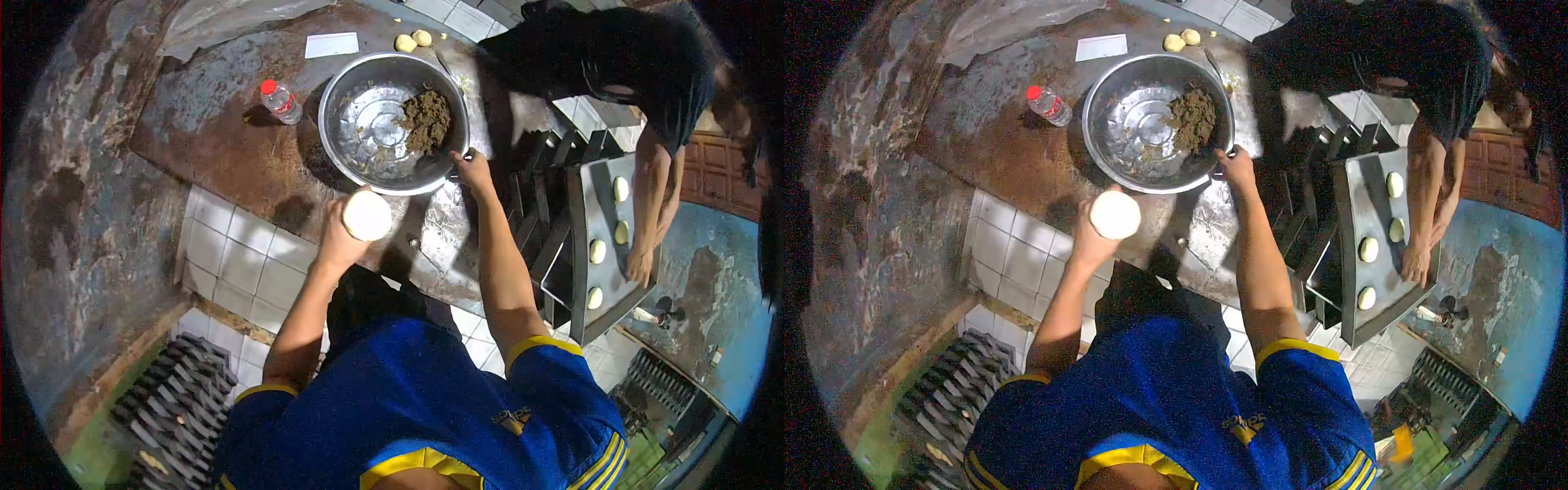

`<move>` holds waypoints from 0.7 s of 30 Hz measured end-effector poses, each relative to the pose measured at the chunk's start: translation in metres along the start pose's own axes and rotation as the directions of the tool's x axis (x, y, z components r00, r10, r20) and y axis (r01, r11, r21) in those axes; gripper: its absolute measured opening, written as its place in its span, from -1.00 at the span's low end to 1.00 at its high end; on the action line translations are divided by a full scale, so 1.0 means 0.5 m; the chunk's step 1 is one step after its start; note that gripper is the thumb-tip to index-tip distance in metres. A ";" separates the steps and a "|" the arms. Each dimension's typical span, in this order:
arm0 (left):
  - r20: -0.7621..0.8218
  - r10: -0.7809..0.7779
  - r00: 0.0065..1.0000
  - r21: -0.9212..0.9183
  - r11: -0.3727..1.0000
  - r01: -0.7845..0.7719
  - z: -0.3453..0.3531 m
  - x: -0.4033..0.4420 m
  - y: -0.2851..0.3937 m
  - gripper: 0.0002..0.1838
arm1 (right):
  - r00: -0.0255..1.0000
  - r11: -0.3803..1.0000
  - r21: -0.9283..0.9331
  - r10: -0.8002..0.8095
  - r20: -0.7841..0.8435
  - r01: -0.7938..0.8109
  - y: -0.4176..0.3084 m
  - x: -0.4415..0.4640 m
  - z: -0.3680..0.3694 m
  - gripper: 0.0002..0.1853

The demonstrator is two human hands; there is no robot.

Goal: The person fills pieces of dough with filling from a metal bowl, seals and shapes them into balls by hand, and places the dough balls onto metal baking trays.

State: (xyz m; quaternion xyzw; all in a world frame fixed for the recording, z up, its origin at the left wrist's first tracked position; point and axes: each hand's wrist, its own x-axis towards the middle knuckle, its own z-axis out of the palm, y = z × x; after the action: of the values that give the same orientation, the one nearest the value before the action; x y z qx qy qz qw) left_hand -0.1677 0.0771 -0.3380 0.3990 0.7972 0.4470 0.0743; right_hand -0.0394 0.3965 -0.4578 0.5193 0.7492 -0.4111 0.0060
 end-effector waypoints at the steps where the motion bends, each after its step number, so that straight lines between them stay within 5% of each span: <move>1: 0.136 -0.160 0.978 -0.223 0.957 0.187 -0.001 -0.010 -0.036 -0.51 | 0.991 0.952 0.279 0.102 0.091 -0.124 0.010 -0.012 0.007 -0.40; 2: 0.003 -0.153 0.988 -0.194 0.969 0.151 -0.003 -0.024 -0.045 -0.56 | 0.965 0.813 0.525 0.172 0.200 -0.253 0.020 -0.028 0.014 -0.53; 4: 0.071 -0.284 0.956 -0.167 0.942 0.292 0.004 -0.040 -0.083 -0.65 | 1.000 0.863 0.504 0.024 0.005 -0.023 0.121 -0.053 0.078 -0.71; 5: 0.082 -0.278 0.957 -0.174 0.941 0.289 0.005 -0.041 -0.082 -0.65 | 0.959 0.683 0.674 0.204 0.196 -0.282 0.118 -0.106 0.081 -0.71; 8: 0.136 -0.337 0.932 -0.164 0.920 0.356 0.011 -0.049 -0.082 -0.71 | 0.885 0.451 0.775 0.355 0.300 -0.443 0.087 -0.247 0.102 -0.71; 10: 0.243 -0.375 0.895 -0.344 0.829 0.441 0.023 -0.055 -0.085 -0.44 | 0.800 0.325 0.745 0.393 0.454 -0.582 0.059 -0.298 0.099 -0.67; 12: 0.238 -0.342 0.909 -0.338 0.848 0.408 0.043 -0.055 -0.083 -0.50 | 0.764 0.240 0.744 0.387 0.516 -0.624 0.069 -0.307 0.136 -0.64; 18: 0.313 -0.331 0.890 -0.367 0.822 0.435 0.044 -0.042 -0.069 -0.51 | 0.693 0.278 0.641 0.168 0.701 -0.716 0.010 -0.329 0.142 -0.48; 20: 0.300 -0.343 0.890 -0.359 0.824 0.438 0.056 -0.044 -0.095 -0.54 | 0.470 0.510 0.394 0.024 0.882 -0.764 -0.010 -0.335 0.130 -0.39; 21: 0.320 -0.390 0.863 -0.274 0.835 0.478 0.065 -0.046 -0.114 -0.55 | 0.496 0.776 0.255 0.085 0.864 -0.577 -0.066 -0.342 0.080 -0.28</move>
State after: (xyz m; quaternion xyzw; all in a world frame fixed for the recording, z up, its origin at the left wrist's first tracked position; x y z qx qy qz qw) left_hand -0.1692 0.0662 -0.4065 0.2401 0.7606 0.4961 0.3432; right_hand -0.0033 0.2354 -0.3898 0.3905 0.3990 -0.7760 0.2934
